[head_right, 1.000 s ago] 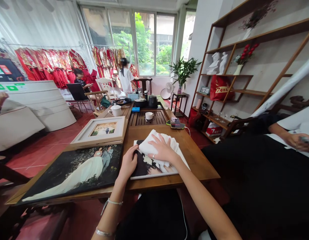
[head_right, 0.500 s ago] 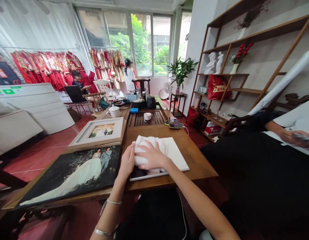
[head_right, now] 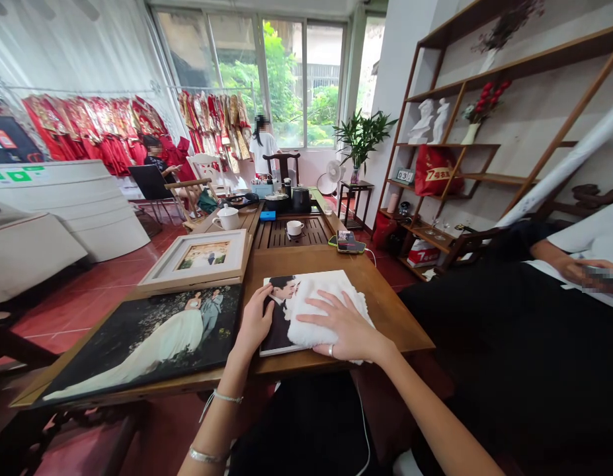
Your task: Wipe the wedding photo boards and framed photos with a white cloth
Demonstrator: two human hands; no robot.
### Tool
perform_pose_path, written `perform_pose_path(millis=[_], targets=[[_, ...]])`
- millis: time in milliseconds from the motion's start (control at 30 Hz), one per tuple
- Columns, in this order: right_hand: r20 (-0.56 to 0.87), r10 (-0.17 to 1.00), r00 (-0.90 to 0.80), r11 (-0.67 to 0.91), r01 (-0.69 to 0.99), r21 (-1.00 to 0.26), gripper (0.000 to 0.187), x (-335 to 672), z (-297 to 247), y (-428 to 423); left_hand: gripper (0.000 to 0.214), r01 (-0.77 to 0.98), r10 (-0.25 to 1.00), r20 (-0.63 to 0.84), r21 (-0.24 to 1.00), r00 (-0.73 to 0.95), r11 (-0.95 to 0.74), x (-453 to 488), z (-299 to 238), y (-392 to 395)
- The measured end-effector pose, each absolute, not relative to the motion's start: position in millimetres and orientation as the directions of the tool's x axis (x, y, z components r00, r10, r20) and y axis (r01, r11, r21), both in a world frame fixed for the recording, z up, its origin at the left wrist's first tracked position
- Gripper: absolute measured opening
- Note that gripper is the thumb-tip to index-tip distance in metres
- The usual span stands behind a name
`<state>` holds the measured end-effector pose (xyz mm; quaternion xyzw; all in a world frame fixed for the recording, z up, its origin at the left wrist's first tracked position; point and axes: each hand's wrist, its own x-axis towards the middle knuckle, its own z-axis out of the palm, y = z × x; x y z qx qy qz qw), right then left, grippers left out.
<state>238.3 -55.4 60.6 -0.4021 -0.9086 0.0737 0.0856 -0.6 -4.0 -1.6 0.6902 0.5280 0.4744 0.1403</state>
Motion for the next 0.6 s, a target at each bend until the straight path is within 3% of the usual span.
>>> perform_pose_path(millis=[333, 600], targets=[[0.091, 0.894, -0.438, 0.448, 0.875, -0.186, 0.061, 267.5, 50.6, 29.6, 0.036, 0.628, 0.872, 0.489, 0.675, 0.010, -0.386, 0.1, 2.6, -5.9], [0.156, 0.872, -0.463, 0.483, 0.866, -0.127, 0.057, 256.1, 45.3, 39.7, 0.036, 0.618, 0.887, 0.462, 0.691, 0.023, -0.375, 1.0, 4.7, -8.4]])
